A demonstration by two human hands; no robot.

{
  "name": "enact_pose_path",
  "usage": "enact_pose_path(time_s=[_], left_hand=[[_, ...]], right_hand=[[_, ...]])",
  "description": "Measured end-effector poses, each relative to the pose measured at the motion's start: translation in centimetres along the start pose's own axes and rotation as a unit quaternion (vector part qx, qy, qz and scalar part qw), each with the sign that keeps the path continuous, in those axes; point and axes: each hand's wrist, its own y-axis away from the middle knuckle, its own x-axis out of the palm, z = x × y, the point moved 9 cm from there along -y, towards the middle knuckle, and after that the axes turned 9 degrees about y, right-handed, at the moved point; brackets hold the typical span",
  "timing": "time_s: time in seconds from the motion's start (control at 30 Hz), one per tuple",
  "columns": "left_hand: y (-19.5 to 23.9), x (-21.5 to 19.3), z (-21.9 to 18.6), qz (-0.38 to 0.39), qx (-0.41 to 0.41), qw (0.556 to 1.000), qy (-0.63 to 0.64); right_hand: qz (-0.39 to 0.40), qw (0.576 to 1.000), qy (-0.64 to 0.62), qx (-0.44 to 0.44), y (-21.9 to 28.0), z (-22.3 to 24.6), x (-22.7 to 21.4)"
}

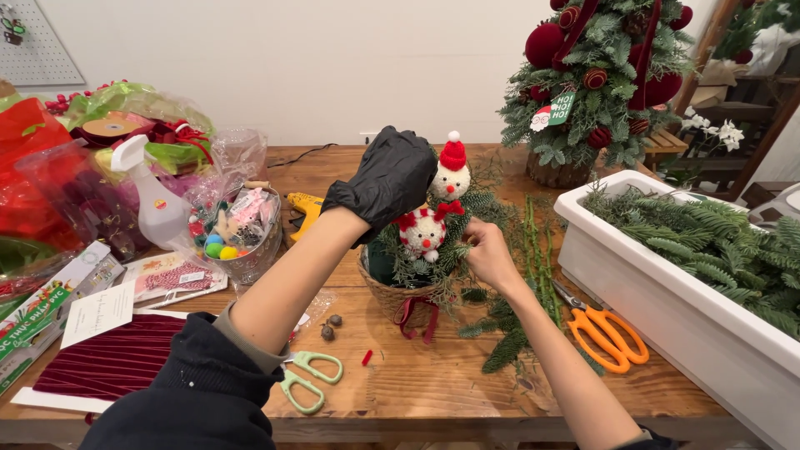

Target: Trimming pine branches with shears and inserting them into a decorative snowman-themed basket arrangement.

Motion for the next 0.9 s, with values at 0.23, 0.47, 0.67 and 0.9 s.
enact_pose_path(time_s=[0.23, 0.47, 0.67, 0.9], left_hand=[[-0.2, 0.5, 1.1, -0.009, -0.001, 1.0, -0.005], [-0.4, 1.5, 1.9, -0.017, -0.004, 1.0, -0.009], [-0.8, 1.5, 1.8, -0.03, -0.001, 0.999, -0.015], [-0.7, 0.9, 1.8, -0.05, 0.005, 0.998, -0.029]], right_hand=[[-0.018, 1.0, 0.001, -0.009, 1.6, 8.2, -1.7], [-0.003, 1.0, 0.023, 0.004, 1.6, 7.3, -1.1], [0.012, 0.999, 0.024, 0.039, -0.6, -0.8, 0.0], [-0.005, 1.0, -0.002, 0.03, -0.3, -1.3, 0.0]])
